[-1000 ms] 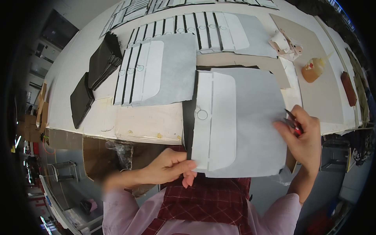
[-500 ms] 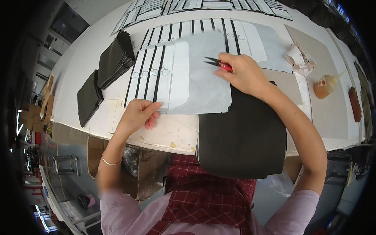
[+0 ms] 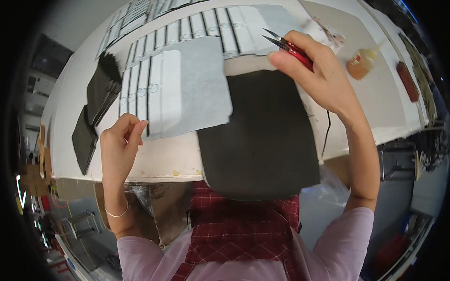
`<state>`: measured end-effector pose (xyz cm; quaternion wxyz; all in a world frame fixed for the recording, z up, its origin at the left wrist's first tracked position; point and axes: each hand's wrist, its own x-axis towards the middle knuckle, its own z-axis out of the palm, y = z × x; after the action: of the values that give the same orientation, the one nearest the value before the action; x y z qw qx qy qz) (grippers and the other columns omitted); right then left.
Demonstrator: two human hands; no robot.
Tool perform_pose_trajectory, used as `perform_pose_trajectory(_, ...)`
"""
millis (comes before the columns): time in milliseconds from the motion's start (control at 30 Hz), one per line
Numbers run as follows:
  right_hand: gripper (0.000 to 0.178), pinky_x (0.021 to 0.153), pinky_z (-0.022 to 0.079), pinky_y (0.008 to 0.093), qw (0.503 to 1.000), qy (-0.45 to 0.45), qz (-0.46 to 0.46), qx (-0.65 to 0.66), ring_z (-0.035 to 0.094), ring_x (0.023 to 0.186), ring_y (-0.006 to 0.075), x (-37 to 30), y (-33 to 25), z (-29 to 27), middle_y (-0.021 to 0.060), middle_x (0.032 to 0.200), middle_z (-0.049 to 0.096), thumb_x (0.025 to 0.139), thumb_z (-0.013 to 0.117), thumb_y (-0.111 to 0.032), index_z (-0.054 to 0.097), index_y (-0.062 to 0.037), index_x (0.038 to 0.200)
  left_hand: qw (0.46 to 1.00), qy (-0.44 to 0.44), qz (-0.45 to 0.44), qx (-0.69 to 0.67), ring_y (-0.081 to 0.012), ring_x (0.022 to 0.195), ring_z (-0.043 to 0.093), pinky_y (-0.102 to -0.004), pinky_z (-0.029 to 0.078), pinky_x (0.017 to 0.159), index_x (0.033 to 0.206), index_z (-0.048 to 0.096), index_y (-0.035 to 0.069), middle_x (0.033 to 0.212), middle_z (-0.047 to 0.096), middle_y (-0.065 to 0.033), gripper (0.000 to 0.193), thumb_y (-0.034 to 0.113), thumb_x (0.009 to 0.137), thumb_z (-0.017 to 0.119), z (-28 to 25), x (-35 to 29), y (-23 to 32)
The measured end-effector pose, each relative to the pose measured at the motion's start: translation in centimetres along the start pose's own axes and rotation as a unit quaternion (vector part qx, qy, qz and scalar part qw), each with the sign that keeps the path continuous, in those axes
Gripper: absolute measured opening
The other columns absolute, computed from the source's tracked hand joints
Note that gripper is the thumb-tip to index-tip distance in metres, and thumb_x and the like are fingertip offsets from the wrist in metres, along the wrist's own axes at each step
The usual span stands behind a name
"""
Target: The person applies glue to marked spots on white templates and then uses tweezers to place small circular components onto the glue. They handle dark fabric pieces and white templates, repeatedly flipping and aligning them on a workbench.
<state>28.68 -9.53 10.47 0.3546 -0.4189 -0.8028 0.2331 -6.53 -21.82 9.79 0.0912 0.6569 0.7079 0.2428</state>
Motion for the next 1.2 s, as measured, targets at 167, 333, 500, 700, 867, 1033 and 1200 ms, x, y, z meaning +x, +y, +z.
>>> perform_pose_trajectory(167,0.025,0.061,0.034,0.0262,0.995,0.063,0.076,0.002,0.04,0.071,0.0074,-7.5,1.7,-3.7,-0.0009,0.074,0.045,0.102,0.061,-0.024,0.059,0.0005,0.096,0.945,-0.165,0.194,-0.208,-0.0163,0.09,0.064,-0.0274,0.049,0.072,0.104,0.066,0.002,0.1,0.068,-0.0065,0.014,0.002,0.091,0.068,3.6,1.7,6.4)
perform_pose_trajectory(333,0.025,0.055,0.034,0.0296,0.986,0.048,0.152,-0.05,0.04,0.058,0.0124,-11.7,1.7,-5.1,0.0025,0.063,0.044,0.095,0.07,-0.024,0.062,0.0002,0.096,0.89,-0.207,0.311,-0.26,-0.0197,0.084,0.063,-0.03,0.05,0.069,0.105,0.066,0.001,0.099,0.066,-0.0076,0.013,0.001,0.092,0.066,8.8,4.0,12.8)
perform_pose_trajectory(500,0.03,0.054,0.039,0.0342,0.984,0.007,0.148,-0.095,0.046,0.052,0.0245,-13.4,2.2,-5.8,0.0103,0.059,0.048,0.092,0.071,-0.03,0.062,-0.0013,0.094,0.899,-0.178,0.318,-0.242,-0.017,0.077,0.06,-0.0292,0.049,0.068,0.101,0.067,0.001,0.09,0.062,-0.0071,0.01,0.004,0.092,0.067,12.2,5.4,15.6)
perform_pose_trajectory(700,0.029,0.053,0.043,0.0371,0.993,-0.039,0.086,-0.073,0.056,0.052,0.0304,-13.2,3.0,-5.2,0.01,0.061,0.057,0.094,0.068,-0.034,0.064,-0.0056,0.094,0.901,-0.281,0.25,-0.215,-0.0126,0.069,0.054,-0.0278,0.046,0.063,0.093,0.068,0.0,0.082,0.06,-0.0043,0.015,0.012,0.088,0.075,12.4,5.8,17.2)
perform_pose_trajectory(867,0.03,0.052,0.037,0.0355,0.994,-0.036,0.088,-0.046,0.046,0.051,0.0273,-12.8,3.2,-5.2,0.0107,0.059,0.045,0.095,0.066,-0.031,0.062,-0.002,0.092,0.907,-0.282,0.167,-0.263,-0.011,0.068,0.053,-0.0264,0.045,0.062,0.092,0.067,0.0,0.078,0.059,-0.0034,0.017,0.012,0.087,0.077,12.1,5.2,17.5)
perform_pose_trajectory(1033,0.03,0.052,0.039,0.0367,0.995,-0.031,0.062,-0.073,0.052,0.051,0.0285,-12.8,3.7,-4.5,0.0098,0.06,0.051,0.095,0.067,-0.035,0.063,-0.0045,0.092,0.916,-0.231,0.22,-0.242,-0.0122,0.07,0.054,-0.0271,0.045,0.062,0.092,0.066,0.0,0.078,0.058,-0.0043,0.016,0.011,0.086,0.077,12.5,4.7,17.0)
perform_pose_trajectory(1200,0.032,0.052,0.044,0.0397,0.987,-0.081,0.04,-0.131,0.061,0.054,0.0316,-12.3,3.0,-4.4,0.0091,0.059,0.061,0.096,0.065,-0.042,0.065,-0.0104,0.09,0.913,-0.202,0.284,-0.212,-0.0117,0.066,0.053,-0.0266,0.045,0.062,0.093,0.067,0.0,0.078,0.059,-0.004,0.011,0.008,0.089,0.073,13.3,4.0,17.0)
